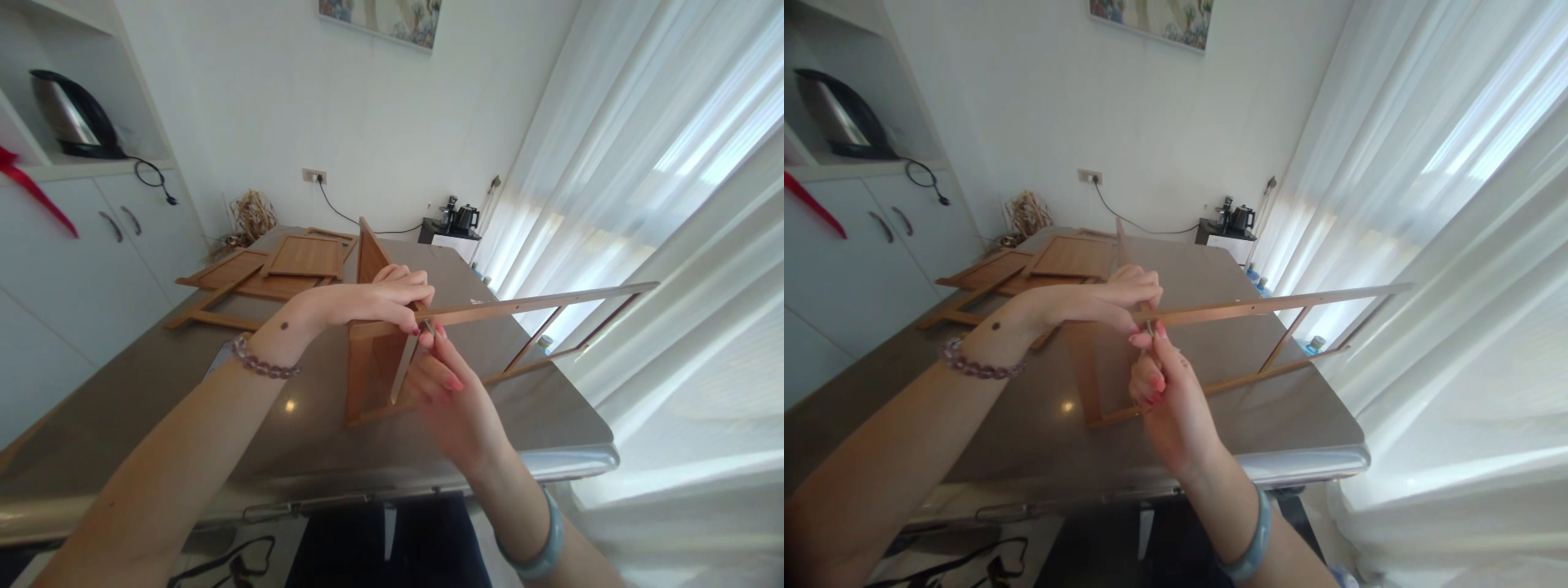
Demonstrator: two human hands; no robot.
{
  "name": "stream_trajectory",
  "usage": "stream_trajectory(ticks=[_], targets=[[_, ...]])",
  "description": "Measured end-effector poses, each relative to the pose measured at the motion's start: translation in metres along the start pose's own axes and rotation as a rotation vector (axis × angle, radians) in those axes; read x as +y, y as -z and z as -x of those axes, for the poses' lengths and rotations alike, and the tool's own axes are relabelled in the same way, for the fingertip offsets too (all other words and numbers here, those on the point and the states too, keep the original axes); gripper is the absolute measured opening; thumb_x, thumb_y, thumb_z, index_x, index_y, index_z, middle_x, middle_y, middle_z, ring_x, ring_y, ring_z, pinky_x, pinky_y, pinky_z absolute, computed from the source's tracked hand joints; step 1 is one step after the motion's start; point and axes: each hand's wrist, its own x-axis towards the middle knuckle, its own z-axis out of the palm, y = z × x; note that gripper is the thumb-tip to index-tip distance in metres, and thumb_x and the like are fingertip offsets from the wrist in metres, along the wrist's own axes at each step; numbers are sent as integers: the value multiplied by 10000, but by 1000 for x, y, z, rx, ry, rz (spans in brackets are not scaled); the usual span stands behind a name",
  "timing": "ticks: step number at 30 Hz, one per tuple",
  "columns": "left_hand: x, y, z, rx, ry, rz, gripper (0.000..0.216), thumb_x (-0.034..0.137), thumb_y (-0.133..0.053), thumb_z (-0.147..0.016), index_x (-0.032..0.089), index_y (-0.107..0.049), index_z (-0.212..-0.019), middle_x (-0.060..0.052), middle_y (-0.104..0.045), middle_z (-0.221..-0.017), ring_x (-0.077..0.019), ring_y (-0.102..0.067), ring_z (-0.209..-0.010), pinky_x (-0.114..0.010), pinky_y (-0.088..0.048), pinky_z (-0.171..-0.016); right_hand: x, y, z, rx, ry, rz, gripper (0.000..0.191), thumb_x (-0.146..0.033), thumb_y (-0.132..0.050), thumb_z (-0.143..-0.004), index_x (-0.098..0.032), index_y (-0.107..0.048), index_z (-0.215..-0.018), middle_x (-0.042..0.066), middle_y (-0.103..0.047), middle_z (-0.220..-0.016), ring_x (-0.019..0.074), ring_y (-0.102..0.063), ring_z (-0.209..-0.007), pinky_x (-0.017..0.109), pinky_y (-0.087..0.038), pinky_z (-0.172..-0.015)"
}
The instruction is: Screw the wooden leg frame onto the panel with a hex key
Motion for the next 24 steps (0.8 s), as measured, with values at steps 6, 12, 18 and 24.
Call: stream_trajectory(ticks=[6, 12, 18, 24], targets=[[4, -1, 2, -24, -2, -41, 197, 376, -487, -865, 229, -361, -825, 16, -372, -896, -189, -341, -904, -294, -243, -860, 23, 4, -4, -137, -149, -444, 199, -457, -629, -884, -276, -701, -842, -100, -75, -532, 86, -42, -501, 194, -198, -481], [1, -1, 2, -6, 15, -12, 200, 387, -520, -846, 234, -392, -830, 14, -392, -900, -198, -348, -917, -296, -249, -876, 15, 21, -12, -50, -63, 62, 431, -634, -645, -790, -215, -651, -686, -86, -288, -466, 60, -194, -441, 207, -179, -442], [2, 1, 3, -30, 16, 4, 181, 367, -500, -859, 231, -384, -828, 8, -391, -912, -203, -356, -925, -310, -275, -893, -22, 35, -9, 128, 445, 1308, 497, -588, -514, -897, -201, -700, -647, 24, -660, -620, 124, -565, -603, 260, -380, -622], [-2, 0, 1, -23, -13, 18, 195, 377, -496, -846, 228, -380, -799, -5, -389, -899, -216, -368, -906, -332, -301, -902, -45, 24, -4, 118, 752, 1704, 337, -498, -584, -893, -205, -647, -739, -8, -624, -640, 109, -511, -606, 254, -334, -612]])
